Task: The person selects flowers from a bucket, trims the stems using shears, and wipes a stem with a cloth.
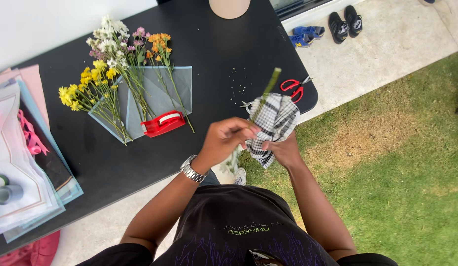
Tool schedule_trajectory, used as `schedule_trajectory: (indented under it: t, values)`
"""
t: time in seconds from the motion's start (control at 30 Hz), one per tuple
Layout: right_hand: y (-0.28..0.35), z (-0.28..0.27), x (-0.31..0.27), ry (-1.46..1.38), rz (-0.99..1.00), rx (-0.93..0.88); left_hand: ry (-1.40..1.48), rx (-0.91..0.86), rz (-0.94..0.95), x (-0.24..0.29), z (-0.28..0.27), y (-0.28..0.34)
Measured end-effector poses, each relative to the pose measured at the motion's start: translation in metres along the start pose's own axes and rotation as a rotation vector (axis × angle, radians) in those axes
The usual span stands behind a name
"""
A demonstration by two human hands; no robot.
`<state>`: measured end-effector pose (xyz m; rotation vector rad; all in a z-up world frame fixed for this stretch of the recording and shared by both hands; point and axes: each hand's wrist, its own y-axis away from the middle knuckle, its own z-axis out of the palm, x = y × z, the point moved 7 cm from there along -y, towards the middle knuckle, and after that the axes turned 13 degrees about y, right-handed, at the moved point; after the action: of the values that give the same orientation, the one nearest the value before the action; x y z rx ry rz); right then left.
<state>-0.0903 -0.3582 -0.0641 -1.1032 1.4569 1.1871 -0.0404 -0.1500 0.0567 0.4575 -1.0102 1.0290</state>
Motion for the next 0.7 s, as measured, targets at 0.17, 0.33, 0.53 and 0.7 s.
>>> schedule_trajectory:
  t: [0.17, 0.33, 0.53, 0.7]
  values:
    - [0.008, 0.006, -0.032, -0.163, -0.174, 0.100, -0.032, -0.004, -0.075, -0.002, 0.017, -0.017]
    - [0.017, 0.006, -0.075, -0.635, -0.091, 0.180, -0.085, 0.083, -0.080, -0.003, 0.007, -0.025]
    - [0.007, -0.005, -0.012, -0.856, 0.188, 0.250, -0.157, 0.063, -0.105, -0.010, 0.016, -0.033]
    - [0.027, -0.010, -0.039, -0.333, 0.206, 0.194, -0.248, 0.018, -0.173, -0.023, 0.028, -0.031]
